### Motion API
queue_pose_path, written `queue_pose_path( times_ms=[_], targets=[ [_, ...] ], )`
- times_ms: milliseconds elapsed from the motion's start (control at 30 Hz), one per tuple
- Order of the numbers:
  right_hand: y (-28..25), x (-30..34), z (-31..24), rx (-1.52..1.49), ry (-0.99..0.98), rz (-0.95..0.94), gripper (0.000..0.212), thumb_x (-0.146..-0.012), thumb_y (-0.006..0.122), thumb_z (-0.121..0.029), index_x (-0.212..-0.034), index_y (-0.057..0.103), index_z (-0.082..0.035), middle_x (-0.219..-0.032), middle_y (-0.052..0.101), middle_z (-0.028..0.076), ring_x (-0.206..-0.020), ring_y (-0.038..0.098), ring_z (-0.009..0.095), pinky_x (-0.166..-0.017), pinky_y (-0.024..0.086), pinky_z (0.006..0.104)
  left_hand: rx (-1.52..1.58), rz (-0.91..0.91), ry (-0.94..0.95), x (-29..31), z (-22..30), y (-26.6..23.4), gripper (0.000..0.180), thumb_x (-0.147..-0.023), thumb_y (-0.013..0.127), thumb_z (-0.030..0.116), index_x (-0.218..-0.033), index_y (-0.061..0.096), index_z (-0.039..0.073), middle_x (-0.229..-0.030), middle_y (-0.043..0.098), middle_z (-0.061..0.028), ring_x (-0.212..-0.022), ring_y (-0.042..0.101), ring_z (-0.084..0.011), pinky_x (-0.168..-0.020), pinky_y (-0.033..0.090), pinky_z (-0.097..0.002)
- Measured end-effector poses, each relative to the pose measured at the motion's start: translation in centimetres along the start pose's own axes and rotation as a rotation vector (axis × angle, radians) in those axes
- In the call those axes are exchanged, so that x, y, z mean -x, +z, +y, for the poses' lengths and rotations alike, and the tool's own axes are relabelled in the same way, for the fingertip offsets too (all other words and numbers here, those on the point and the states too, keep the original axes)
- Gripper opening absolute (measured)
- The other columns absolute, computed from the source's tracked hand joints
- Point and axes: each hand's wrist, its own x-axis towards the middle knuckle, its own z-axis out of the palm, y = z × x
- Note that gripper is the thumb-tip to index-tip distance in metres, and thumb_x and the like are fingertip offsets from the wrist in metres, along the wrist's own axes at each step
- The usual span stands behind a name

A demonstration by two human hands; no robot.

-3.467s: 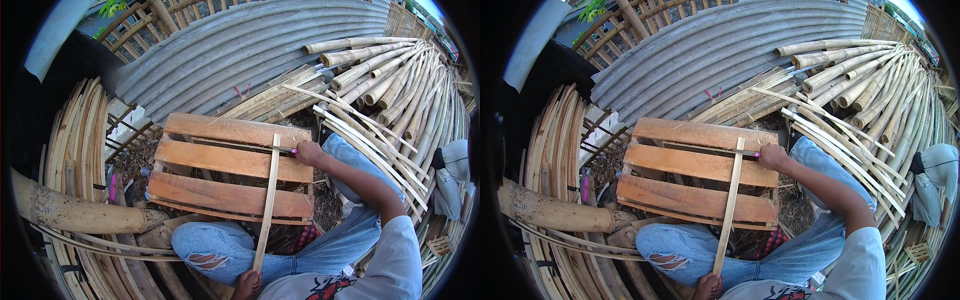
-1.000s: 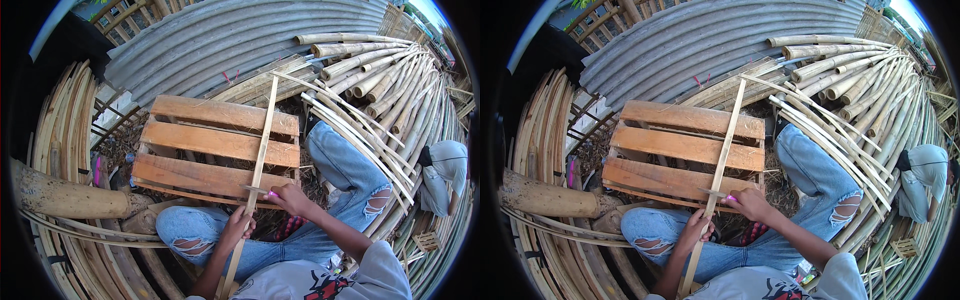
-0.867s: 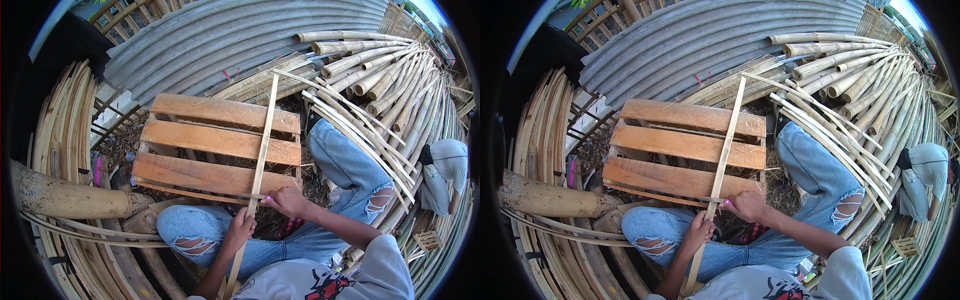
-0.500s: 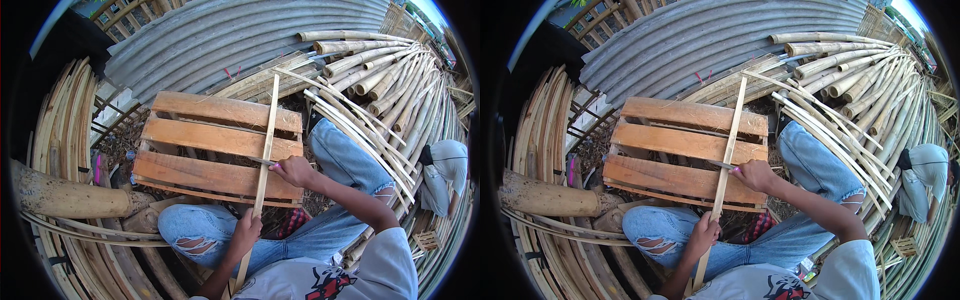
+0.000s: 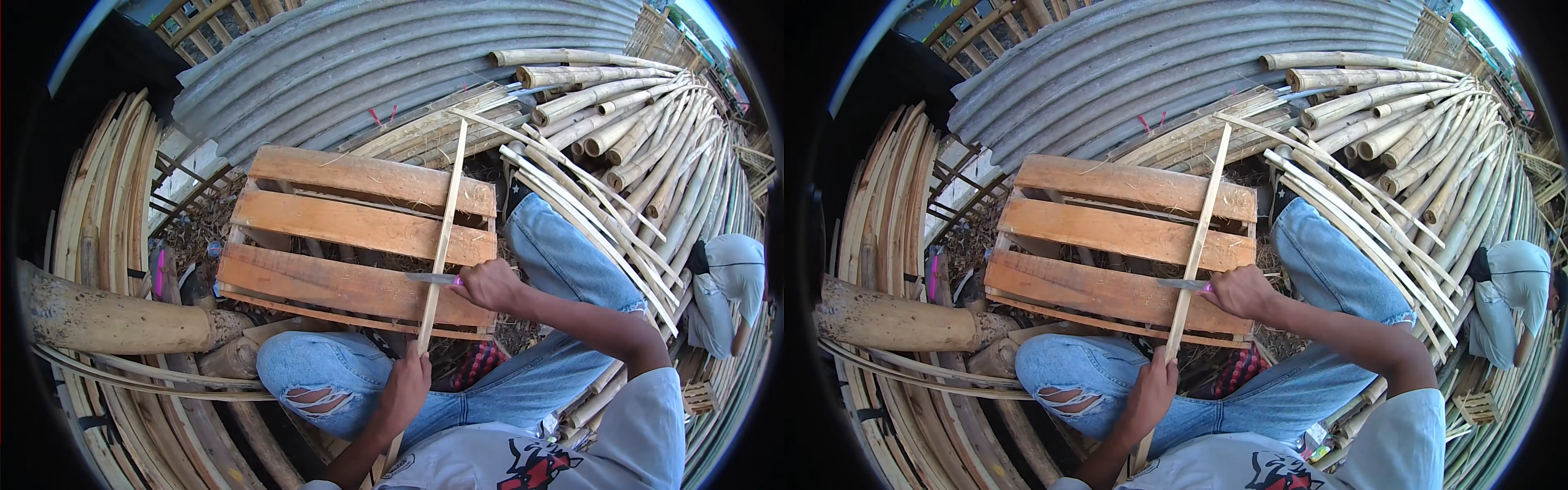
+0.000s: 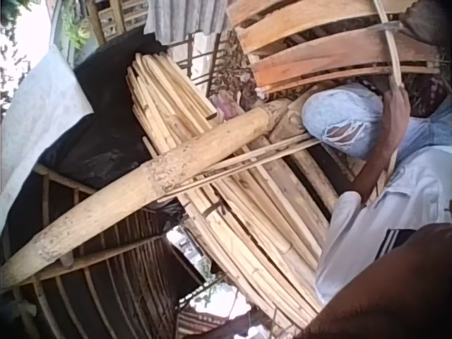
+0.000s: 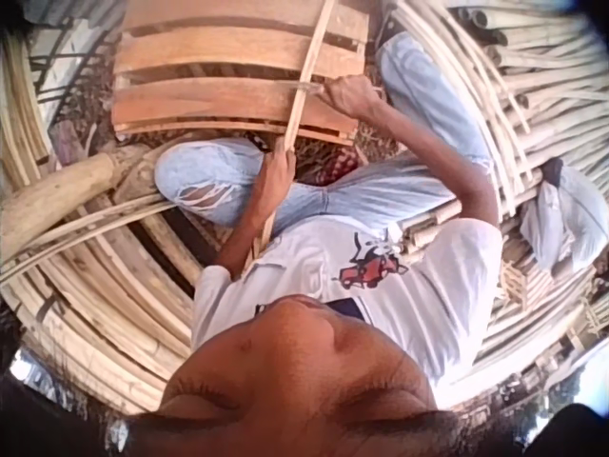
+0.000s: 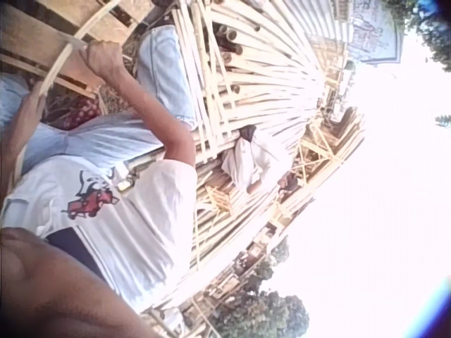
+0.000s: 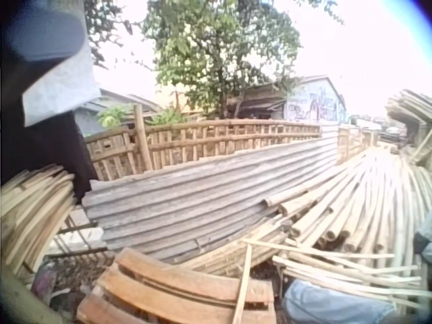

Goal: The person shaves and scrapes a bamboo strip using a small knife over a wooden crate.

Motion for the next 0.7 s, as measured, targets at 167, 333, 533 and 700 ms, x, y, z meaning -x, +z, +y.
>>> queue_pose_path(
  times_ms=[167,333,533,700],
  targets=[
    [0.4,-3.3,6.1,0.087,0.189,0.09,0.055,-0.095,0.039,-0.044,-0.06,0.061,-0.008,-0.054,0.059,0.014,-0.048,0.06,0.03,-0.041,0.045,0.0416,0.033,-0.081,0.032,1.3,0.1,1.1,0.021,-0.094,0.046,0.018,-0.103,0.044,-0.001,-0.071,0.057,-0.0302,-0.072,0.055,-0.0498,-0.058,0.041,-0.053],
    [0.6,1.8,-0.3,-0.148,-0.074,-0.083,0.055,-0.095,0.039,-0.046,-0.065,0.06,-0.005,-0.054,0.057,0.018,-0.052,0.06,0.036,-0.049,0.047,0.0469,0.257,-0.104,0.029,0.7,-2.0,1.1,0.019,-0.094,0.047,0.018,-0.099,0.044,-0.001,-0.069,0.056,-0.0303,-0.072,0.056,-0.0492,-0.057,0.042,-0.0537],
    [0.4,-1.4,7.3,0.032,0.255,0.105,0.06,-0.095,0.036,-0.05,-0.065,0.063,-0.006,-0.056,0.06,0.016,-0.051,0.061,0.033,-0.044,0.046,0.0423,0.077,-0.052,0.022,1.3,-1.0,0.7,0.02,-0.095,0.045,0.019,-0.099,0.045,-0.001,-0.072,0.057,-0.0301,-0.073,0.055,-0.0495,-0.058,0.042,-0.0527],
    [1.3,-2.6,9.2,0.099,0.245,0.114,0.063,-0.095,0.035,-0.051,-0.058,0.063,-0.008,-0.058,0.061,0.016,-0.054,0.062,0.032,-0.044,0.046,0.042,0.094,-0.043,0.032,0.2,-1.5,1.2,0.019,-0.094,0.046,0.018,-0.099,0.048,0.0,-0.069,0.058,-0.0215,-0.067,0.059,-0.0405,-0.058,0.044,-0.0445]
  ],
)
